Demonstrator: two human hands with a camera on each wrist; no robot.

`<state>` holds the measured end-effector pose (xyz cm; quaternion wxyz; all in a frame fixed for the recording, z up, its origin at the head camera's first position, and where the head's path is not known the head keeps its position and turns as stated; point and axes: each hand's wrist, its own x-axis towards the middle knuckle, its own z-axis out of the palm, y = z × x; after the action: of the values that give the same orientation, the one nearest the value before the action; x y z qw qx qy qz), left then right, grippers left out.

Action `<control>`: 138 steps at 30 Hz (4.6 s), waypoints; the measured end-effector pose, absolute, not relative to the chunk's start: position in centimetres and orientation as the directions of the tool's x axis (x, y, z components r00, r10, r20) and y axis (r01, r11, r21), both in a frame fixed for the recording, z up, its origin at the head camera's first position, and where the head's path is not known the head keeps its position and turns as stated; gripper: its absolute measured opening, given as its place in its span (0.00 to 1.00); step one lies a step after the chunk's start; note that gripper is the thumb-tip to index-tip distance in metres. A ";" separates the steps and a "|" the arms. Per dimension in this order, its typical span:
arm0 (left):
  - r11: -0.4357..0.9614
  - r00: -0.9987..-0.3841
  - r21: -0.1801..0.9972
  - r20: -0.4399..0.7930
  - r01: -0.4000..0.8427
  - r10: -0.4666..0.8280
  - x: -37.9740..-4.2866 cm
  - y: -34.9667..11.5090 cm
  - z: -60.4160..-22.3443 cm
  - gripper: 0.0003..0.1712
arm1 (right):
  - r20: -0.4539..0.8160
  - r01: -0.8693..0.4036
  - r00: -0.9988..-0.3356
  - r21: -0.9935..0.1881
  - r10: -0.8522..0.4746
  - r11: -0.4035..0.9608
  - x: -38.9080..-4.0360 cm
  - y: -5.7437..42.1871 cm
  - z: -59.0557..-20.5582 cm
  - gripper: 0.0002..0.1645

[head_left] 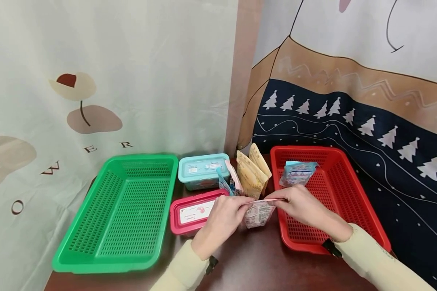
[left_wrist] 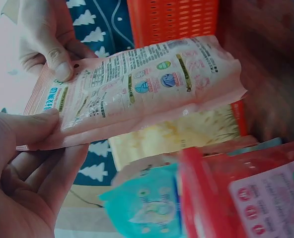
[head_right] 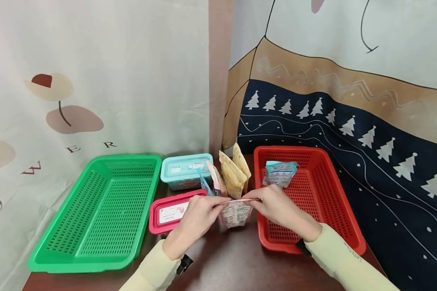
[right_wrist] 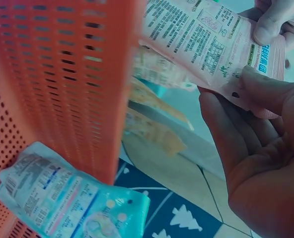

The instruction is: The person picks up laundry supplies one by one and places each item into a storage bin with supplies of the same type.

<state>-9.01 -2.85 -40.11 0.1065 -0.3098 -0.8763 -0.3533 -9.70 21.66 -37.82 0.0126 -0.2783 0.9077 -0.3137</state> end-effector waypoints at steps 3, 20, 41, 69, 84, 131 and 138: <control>0.535 -0.784 0.575 0.417 0.619 0.459 -8.9 -2.9 -39.3 0.09 | 0.187 -0.499 -0.847 -0.605 -0.498 0.621 -9.2 21.9 -37.3 0.14; 0.370 -0.822 0.748 0.409 0.551 0.397 -9.0 -3.0 -35.8 0.09 | 0.369 -0.555 -0.830 -0.625 -0.418 0.550 -7.8 23.0 -35.2 0.18; 0.226 -0.848 0.848 0.383 0.480 0.366 -11.5 1.3 -34.1 0.10 | 0.421 -0.446 -0.885 -0.645 -0.198 0.620 -7.9 26.4 -33.6 0.15; 0.458 -0.768 0.641 0.355 0.615 0.533 -16.0 9.9 -35.6 0.10 | 0.247 -0.246 -0.962 -0.585 -0.120 0.773 -10.0 34.4 -35.0 0.12; 0.664 -0.796 0.438 0.335 0.606 0.505 -16.9 11.7 -39.7 0.09 | 0.170 -0.272 -0.962 -0.504 -0.214 0.820 -12.7 34.4 -37.7 0.10; 0.699 -0.717 0.246 0.456 0.671 0.527 -15.5 10.8 -38.0 0.19 | 0.142 -0.197 -0.979 -0.447 -0.148 0.873 -10.8 33.3 -37.5 0.25; 0.650 -0.780 0.436 0.411 0.622 0.471 -14.8 8.0 -36.7 0.22 | 0.231 -0.188 -0.970 -0.484 -0.083 0.855 -8.8 32.3 -36.9 0.28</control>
<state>-14.80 8.04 -36.67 0.1315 -0.3042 -0.8988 -0.2871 -8.83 32.31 -36.88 -0.1011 -0.0708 0.9576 -0.2602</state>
